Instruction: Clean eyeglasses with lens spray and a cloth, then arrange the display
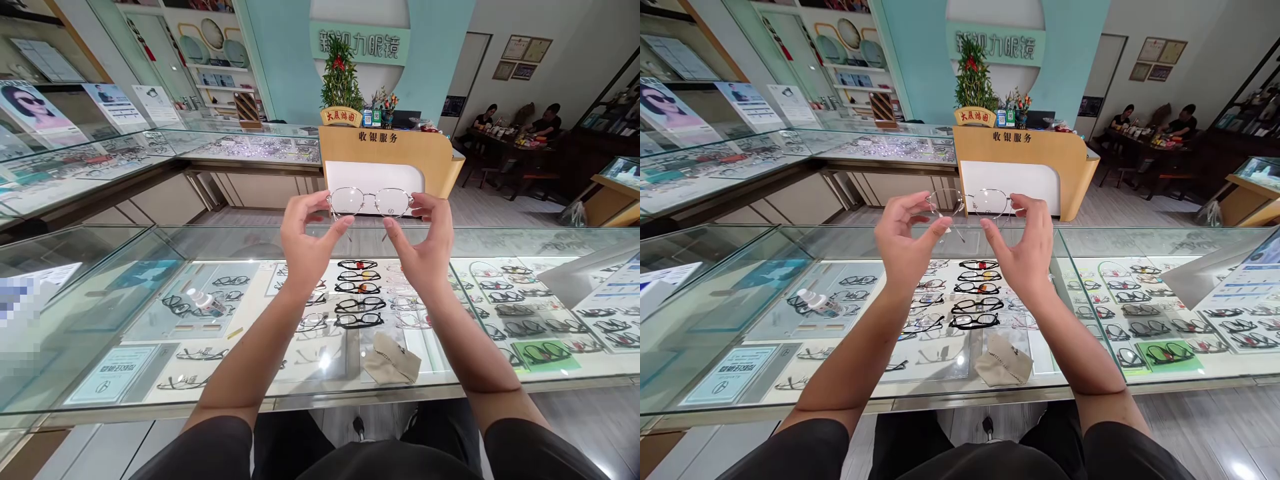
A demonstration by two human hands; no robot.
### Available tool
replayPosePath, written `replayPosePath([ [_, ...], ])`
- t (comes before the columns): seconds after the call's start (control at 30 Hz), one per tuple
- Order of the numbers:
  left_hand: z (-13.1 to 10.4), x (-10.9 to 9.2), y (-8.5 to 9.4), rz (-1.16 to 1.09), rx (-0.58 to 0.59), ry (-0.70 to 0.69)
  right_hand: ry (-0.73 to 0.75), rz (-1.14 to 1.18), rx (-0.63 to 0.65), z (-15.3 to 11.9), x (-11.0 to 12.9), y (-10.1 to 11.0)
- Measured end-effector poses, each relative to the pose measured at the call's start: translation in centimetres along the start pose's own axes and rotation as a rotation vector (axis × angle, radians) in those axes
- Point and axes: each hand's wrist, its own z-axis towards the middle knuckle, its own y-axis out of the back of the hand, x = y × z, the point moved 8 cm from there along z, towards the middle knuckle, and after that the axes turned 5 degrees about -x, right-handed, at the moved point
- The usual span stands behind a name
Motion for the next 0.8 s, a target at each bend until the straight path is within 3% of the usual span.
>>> replayPosePath([
  [0.17,-0.2,0.9,-0.6,-0.045,0.045,0.086,0.067,-0.027,-0.052,0.0,0.9,0.4],
  [0.37,-0.5,0.4,-0.5,0.017,0.029,0.084,0.02,-0.046,-0.012,-0.1,0.4,0.0],
  [0.8,-1.1,-3.7,0.4,0.17,-0.097,-0.305,-0.101,-0.043,0.144,-0.6,-0.7,-1.3],
])
